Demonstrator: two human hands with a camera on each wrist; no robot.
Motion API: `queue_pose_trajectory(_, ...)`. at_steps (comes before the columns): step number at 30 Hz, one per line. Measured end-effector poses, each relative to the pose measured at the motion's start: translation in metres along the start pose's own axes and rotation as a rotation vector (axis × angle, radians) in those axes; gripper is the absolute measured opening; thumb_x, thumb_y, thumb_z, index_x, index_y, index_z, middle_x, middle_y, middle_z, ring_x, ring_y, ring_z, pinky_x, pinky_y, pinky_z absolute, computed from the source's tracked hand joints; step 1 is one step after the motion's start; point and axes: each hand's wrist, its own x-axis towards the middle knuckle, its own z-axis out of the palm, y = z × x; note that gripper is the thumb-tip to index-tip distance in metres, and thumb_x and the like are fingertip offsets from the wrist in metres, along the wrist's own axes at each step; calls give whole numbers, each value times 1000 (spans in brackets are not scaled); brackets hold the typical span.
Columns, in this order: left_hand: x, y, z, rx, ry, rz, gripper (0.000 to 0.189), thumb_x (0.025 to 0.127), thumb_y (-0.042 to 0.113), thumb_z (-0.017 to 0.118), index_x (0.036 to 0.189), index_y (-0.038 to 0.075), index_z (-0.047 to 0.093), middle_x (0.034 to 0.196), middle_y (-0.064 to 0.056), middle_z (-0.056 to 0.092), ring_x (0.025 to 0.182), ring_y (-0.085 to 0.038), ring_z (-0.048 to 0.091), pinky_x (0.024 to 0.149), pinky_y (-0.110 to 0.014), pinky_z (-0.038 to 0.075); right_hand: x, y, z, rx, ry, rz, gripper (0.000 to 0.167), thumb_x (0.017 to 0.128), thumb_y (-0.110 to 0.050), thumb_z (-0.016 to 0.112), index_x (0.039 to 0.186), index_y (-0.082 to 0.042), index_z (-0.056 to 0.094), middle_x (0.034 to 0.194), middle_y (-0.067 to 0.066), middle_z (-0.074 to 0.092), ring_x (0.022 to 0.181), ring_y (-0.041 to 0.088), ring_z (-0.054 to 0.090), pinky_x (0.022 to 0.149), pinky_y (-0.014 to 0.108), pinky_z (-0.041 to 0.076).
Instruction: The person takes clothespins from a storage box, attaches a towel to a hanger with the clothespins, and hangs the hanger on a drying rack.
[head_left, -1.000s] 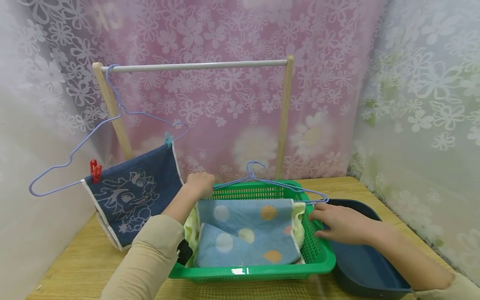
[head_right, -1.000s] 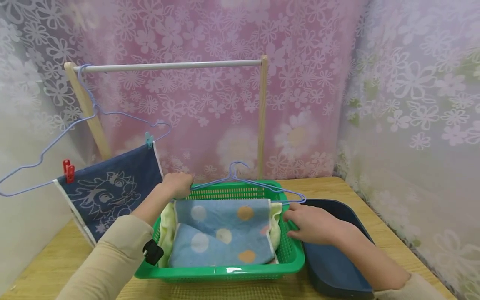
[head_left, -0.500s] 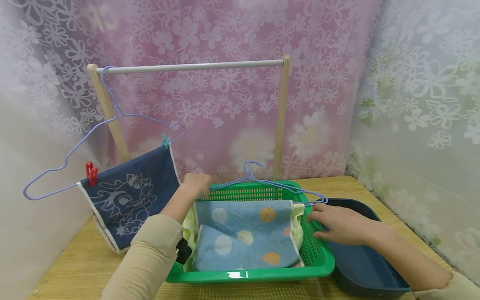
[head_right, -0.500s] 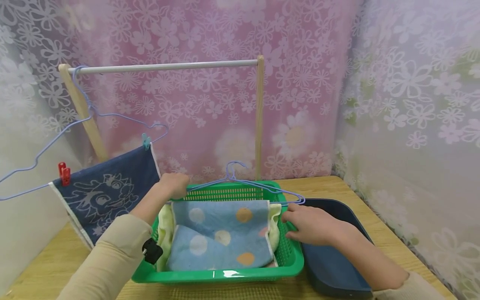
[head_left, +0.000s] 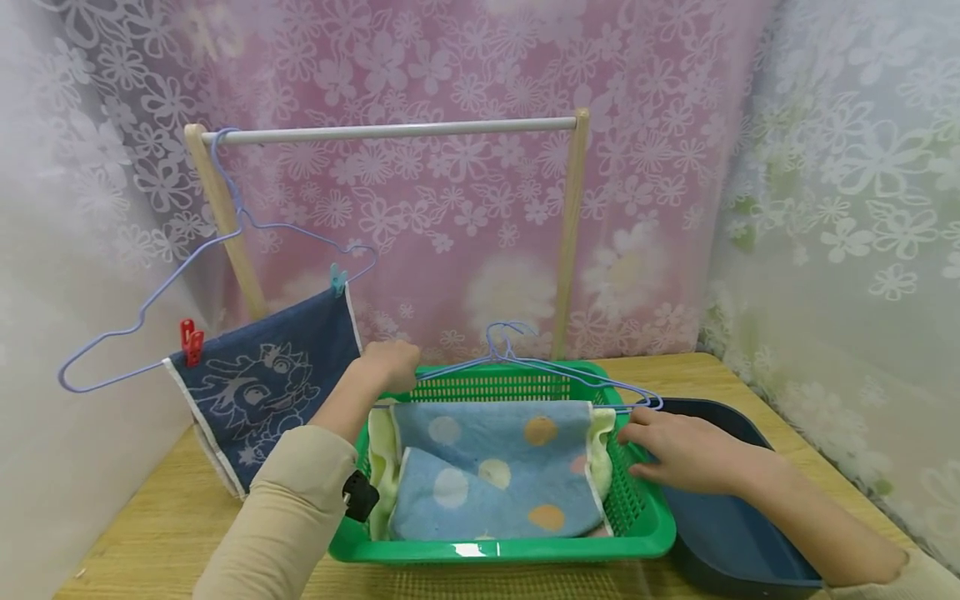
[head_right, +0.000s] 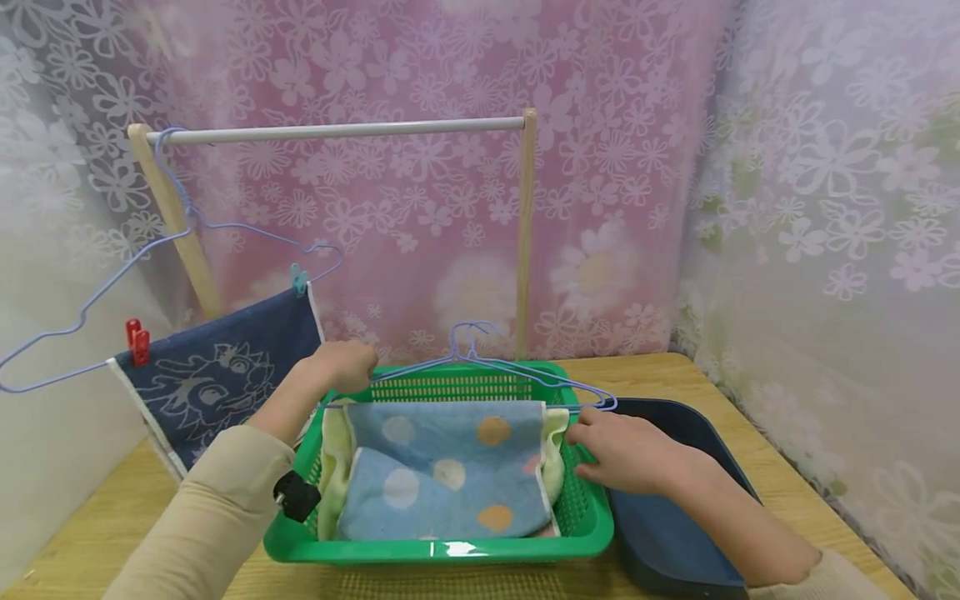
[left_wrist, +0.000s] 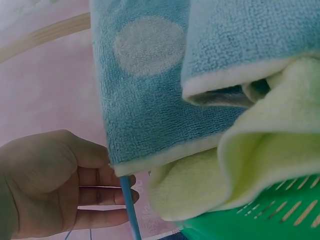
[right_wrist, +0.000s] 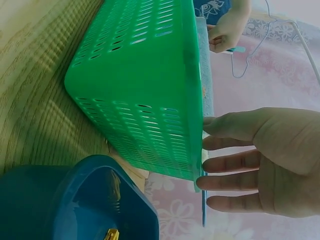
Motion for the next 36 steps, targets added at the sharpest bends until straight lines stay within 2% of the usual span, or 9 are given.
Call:
queue_pose_trajectory(6,-4,0,-3,1,0,27,28,87,6,52,62,14,42,58,1,33,53,-15,32,57,-33,33,0,0,1,-9,4,2,30,82,-27,70,107,-12,62,94,-4,48,70,4,48,58,26,41)
queue_pose_trajectory(14,-7,-3,-5,13,39,48,34,86,7,53,57,15,36,52,2,26,50,-13,20,53,-30,27,-1,1,4,-18,10,-1,30,82,-28,70,107,-13,62,94,-5,47,69,3,46,57,26,40)
queue_pose_trajectory(19,-9,-7,-5,25,36,37,32,86,6,52,59,15,38,54,2,28,51,-13,23,55,-31,28,-1,1,4,-19,12,-9,30,82,-28,70,106,-13,62,93,-6,46,70,3,46,57,25,40)
queue_pose_trajectory(24,-12,-10,-7,30,42,36,30,84,4,50,59,14,37,55,2,27,51,-13,20,51,-30,24,-1,1,3,-23,14,-16,30,82,-28,70,106,-13,62,90,-7,44,68,2,43,56,24,38)
queue_pose_trajectory(29,-14,-12,-11,72,89,44,26,82,5,50,61,14,38,57,1,30,52,-14,26,51,-31,27,-1,1,3,-24,9,-21,29,82,-28,69,106,-13,62,89,-7,44,67,2,42,55,24,37)
queue_pose_trajectory(36,-17,-12,-14,118,153,67,19,83,4,50,67,13,48,58,1,37,53,-15,35,50,-30,29,-1,2,3,-38,14,-12,30,82,-28,70,107,-13,62,90,-7,45,68,3,43,55,24,38)
